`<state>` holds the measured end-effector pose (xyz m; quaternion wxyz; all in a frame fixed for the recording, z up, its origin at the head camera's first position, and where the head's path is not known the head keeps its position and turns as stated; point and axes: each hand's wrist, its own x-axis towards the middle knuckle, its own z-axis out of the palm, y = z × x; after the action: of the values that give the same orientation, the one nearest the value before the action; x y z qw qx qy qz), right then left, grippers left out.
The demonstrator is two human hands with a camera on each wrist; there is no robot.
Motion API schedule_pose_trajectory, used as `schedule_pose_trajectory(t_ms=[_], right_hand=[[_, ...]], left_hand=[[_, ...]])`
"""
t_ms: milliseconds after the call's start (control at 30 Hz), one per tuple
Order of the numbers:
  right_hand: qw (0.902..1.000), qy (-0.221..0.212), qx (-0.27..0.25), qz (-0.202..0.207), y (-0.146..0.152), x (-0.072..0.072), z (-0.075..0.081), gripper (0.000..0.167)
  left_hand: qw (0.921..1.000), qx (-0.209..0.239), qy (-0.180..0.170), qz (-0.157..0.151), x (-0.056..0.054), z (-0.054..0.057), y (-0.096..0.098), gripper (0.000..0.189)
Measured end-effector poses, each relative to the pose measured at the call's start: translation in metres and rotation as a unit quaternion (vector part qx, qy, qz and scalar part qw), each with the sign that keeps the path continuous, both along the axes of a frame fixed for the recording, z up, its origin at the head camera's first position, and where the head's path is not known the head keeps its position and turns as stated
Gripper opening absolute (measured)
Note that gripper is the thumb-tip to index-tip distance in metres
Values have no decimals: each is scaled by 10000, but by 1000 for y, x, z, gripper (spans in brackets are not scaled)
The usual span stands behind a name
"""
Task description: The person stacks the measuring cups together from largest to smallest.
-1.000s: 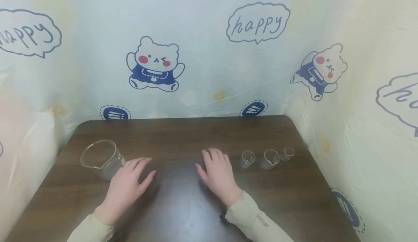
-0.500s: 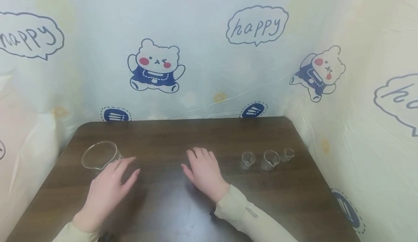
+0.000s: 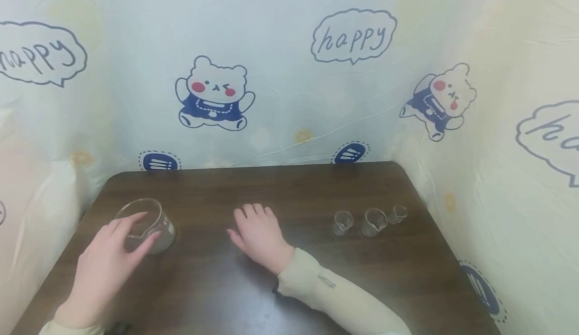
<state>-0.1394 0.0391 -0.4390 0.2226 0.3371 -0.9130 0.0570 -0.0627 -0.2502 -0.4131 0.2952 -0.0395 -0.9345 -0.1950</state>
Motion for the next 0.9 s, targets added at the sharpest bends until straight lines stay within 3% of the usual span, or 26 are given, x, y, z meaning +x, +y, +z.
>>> schedule_pose_trajectory(t_ms=[233, 467, 600, 700, 900], right_hand=[[9997, -99, 180, 93, -25, -4, 7, 36], [9990, 114, 395, 182, -51, -5, 13, 37], [9983, 246, 479, 211, -64, -10, 12, 38], [9982, 228, 496, 238, -73, -16, 11, 39], [9968, -323, 672, 270, -93, -26, 4, 46]], left_hand=[[9969, 112, -655, 412, 1, 2, -32, 78], [9847, 104, -1674, 475, -3, -10, -63, 105], [9764, 193, -2121, 359, -13, -22, -79, 110], [9733, 416, -2255, 80, -25, -34, -92, 111], [9645, 850, -2448, -500, -36, -53, -108, 108]])
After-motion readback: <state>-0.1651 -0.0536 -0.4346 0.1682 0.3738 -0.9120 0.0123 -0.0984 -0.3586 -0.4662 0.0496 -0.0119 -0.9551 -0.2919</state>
